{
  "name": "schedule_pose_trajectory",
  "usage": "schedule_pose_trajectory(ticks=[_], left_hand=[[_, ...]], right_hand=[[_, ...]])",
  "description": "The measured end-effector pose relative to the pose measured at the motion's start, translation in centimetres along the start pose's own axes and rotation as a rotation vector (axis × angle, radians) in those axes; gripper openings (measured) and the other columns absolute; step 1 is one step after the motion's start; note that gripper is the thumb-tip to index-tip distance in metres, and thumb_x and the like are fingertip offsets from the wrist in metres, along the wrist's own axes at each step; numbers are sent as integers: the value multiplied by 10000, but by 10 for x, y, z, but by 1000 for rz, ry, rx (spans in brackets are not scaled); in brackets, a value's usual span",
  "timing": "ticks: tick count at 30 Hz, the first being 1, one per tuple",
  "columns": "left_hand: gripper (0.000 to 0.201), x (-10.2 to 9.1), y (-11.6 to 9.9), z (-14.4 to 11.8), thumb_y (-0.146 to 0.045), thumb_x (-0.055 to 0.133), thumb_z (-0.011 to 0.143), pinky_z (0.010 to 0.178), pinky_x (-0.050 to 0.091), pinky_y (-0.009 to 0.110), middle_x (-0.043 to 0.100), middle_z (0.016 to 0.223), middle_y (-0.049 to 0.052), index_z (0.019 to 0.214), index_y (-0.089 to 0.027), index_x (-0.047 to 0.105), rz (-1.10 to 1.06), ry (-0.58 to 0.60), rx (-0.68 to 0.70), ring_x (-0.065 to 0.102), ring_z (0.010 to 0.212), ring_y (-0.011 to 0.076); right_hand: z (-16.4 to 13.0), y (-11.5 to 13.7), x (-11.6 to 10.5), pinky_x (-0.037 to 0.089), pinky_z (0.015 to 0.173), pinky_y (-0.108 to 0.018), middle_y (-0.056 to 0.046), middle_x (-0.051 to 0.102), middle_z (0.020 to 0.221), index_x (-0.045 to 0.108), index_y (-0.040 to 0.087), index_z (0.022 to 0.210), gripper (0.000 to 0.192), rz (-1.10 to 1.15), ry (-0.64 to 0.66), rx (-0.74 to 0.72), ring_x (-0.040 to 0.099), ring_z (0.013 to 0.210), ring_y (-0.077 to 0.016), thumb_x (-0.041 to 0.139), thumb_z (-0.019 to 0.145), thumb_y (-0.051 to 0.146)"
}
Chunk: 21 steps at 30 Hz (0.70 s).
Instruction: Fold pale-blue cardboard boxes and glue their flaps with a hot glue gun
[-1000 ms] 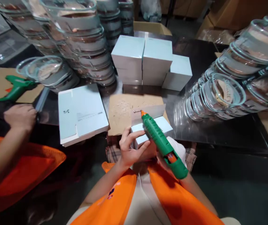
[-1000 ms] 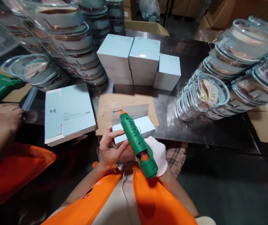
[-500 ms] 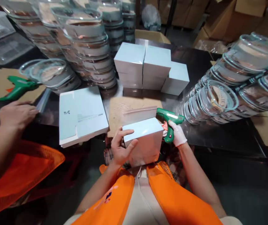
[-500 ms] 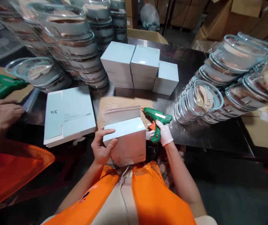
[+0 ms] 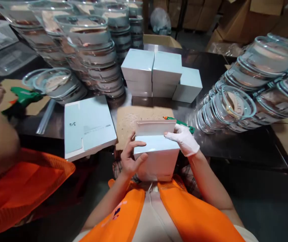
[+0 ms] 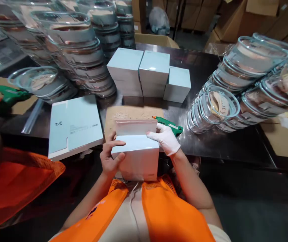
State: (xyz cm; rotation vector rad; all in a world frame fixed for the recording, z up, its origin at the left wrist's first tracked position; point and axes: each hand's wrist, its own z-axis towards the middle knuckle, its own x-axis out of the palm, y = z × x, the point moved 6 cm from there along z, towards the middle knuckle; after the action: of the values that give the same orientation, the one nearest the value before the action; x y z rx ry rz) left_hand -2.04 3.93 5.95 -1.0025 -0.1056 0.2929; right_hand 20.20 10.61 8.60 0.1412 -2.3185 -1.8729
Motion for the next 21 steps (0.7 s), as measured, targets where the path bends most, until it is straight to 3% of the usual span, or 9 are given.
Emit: schedule_pose_trajectory(ticks=[2, 4, 5, 7, 10, 12, 21], left_hand=[[474, 0, 5, -1, -600, 834, 866, 1060, 566, 440, 735, 1154, 103, 1144, -238, 704, -152, -61, -21, 722, 1241, 322], [577, 0, 9, 1, -571, 822, 901, 1044, 578, 439, 742, 1114, 63, 1360, -314, 584, -325, -79, -13, 762, 1153, 285], [567, 0, 10, 2, -557, 807, 922, 1038, 581, 439, 743, 1101, 49, 1386, -341, 561, -375, -61, -6, 770, 1125, 271], [378, 0, 13, 3, -527, 784, 951, 1034, 580, 434, 738, 1084, 43, 1244, -322, 663, -388, -3, -4, 764, 1127, 264], [271, -4, 19, 1, -512, 778, 956, 1047, 574, 438, 717, 1110, 65, 943, -243, 755, -353, 42, -42, 739, 1169, 275], [297, -6, 21, -2, -531, 782, 948, 1046, 577, 451, 719, 1116, 75, 926, -234, 777, -346, 38, -70, 741, 1145, 273], [423, 1, 19, -1, -661, 788, 891, 1067, 586, 492, 735, 906, 49, 854, -240, 802, -375, 4, -35, 712, 943, 221]], right_hand=[[-2, 3, -4, 603, 988, -446, -84, 813, 1091, 811, 205, 1027, 615, -35, 51, -116, 759, 1062, -286, 934, 672, 692], [-12, 10, -4, 552, 1103, -498, -136, 762, 1316, 818, 219, 1089, 756, -140, 237, -268, 708, 1263, -334, 762, 739, 887], [-19, 15, -3, 511, 1158, -526, -159, 706, 1436, 811, 227, 1149, 831, -206, 334, -345, 655, 1366, -356, 686, 747, 943], [-32, 23, 2, 450, 1221, -560, -184, 596, 1585, 767, 243, 1281, 839, -352, 446, -487, 571, 1476, -369, 700, 771, 906], [-44, 32, 14, 491, 1200, -516, -164, 649, 1526, 719, 272, 1366, 499, -522, 445, -687, 630, 1412, -305, 787, 952, 542], [-48, 33, 24, 532, 1161, -460, -141, 702, 1448, 725, 280, 1362, 349, -561, 445, -784, 659, 1363, -264, 721, 1021, 358], [-48, 18, 21, 597, 1069, -399, -133, 725, 1439, 782, 267, 1224, 213, -524, 339, -806, 730, 1267, -232, 702, 1034, 323]])
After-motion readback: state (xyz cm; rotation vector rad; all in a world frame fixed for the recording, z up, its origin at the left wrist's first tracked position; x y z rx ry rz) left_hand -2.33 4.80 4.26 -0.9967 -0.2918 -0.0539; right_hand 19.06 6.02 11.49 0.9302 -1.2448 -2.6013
